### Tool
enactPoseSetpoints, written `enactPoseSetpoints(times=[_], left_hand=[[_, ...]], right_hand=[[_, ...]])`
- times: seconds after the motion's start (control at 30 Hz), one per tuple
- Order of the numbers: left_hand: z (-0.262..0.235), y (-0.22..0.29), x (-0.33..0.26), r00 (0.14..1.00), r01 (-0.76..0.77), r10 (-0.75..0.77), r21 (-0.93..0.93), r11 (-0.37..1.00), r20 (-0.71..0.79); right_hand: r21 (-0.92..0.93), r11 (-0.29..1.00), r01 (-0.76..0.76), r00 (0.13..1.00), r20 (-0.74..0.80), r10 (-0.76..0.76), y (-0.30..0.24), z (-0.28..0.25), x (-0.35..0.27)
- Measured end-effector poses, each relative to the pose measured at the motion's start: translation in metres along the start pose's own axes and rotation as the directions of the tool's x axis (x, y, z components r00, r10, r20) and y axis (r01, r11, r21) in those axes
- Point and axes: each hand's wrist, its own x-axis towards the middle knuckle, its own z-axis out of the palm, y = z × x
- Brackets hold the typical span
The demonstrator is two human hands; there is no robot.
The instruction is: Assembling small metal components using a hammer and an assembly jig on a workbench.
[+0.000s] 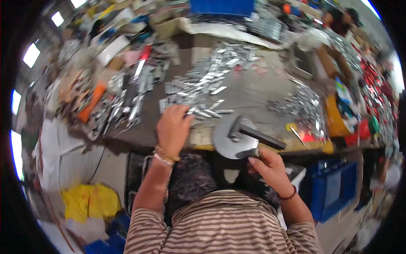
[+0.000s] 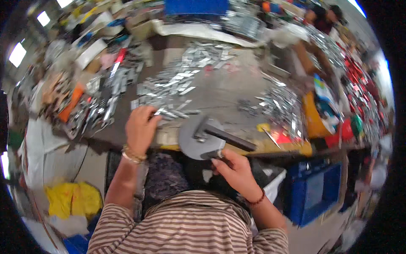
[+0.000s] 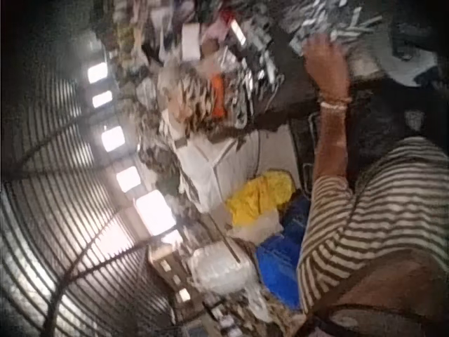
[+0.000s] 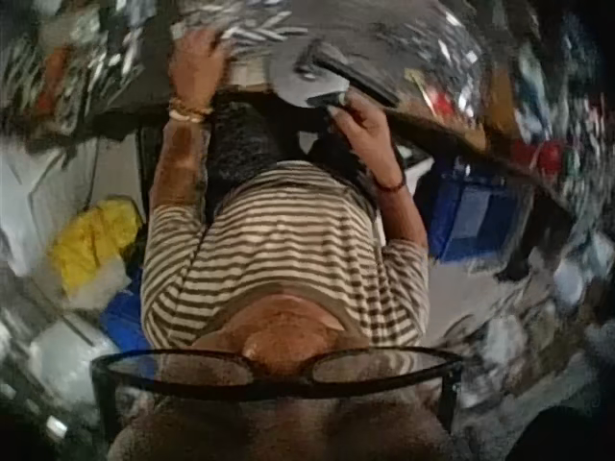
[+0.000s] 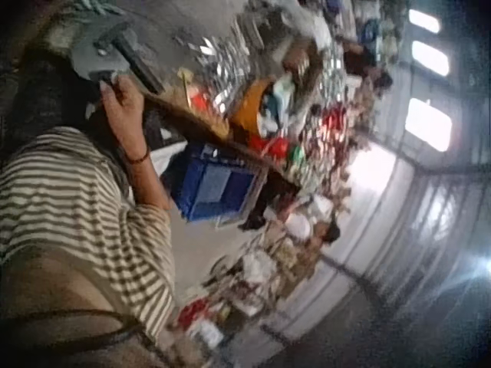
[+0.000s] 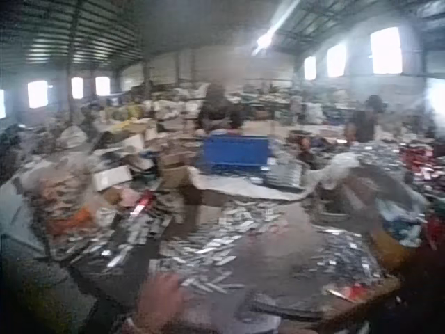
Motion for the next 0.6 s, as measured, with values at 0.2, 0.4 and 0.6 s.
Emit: enactPoseSetpoints(times=[0.2, 0.4, 0.6], left_hand=[[-0.018, 0.001, 0.007, 0.993, 0.062, -0.066, -0.052, 0.997, -0.096], [-0.049, 0.036, 0.007, 0.998, 0.059, -0.064, -0.204, 0.977, -0.017], [-0.049, 0.079, -0.004, 0.940, -0.177, 0.232, -0.223, 0.959, 0.252]], right_hand=[[-0.208, 0.978, 0.034, 0.979, -0.188, -0.074, -0.025, -0.035, -0.014], [-0.935, 0.353, -0.039, 0.694, -0.280, -0.664, -0.014, -0.097, 0.008], [-0.980, 0.195, -0.042, 0.804, -0.149, -0.575, -0.008, -0.115, 0.023]])
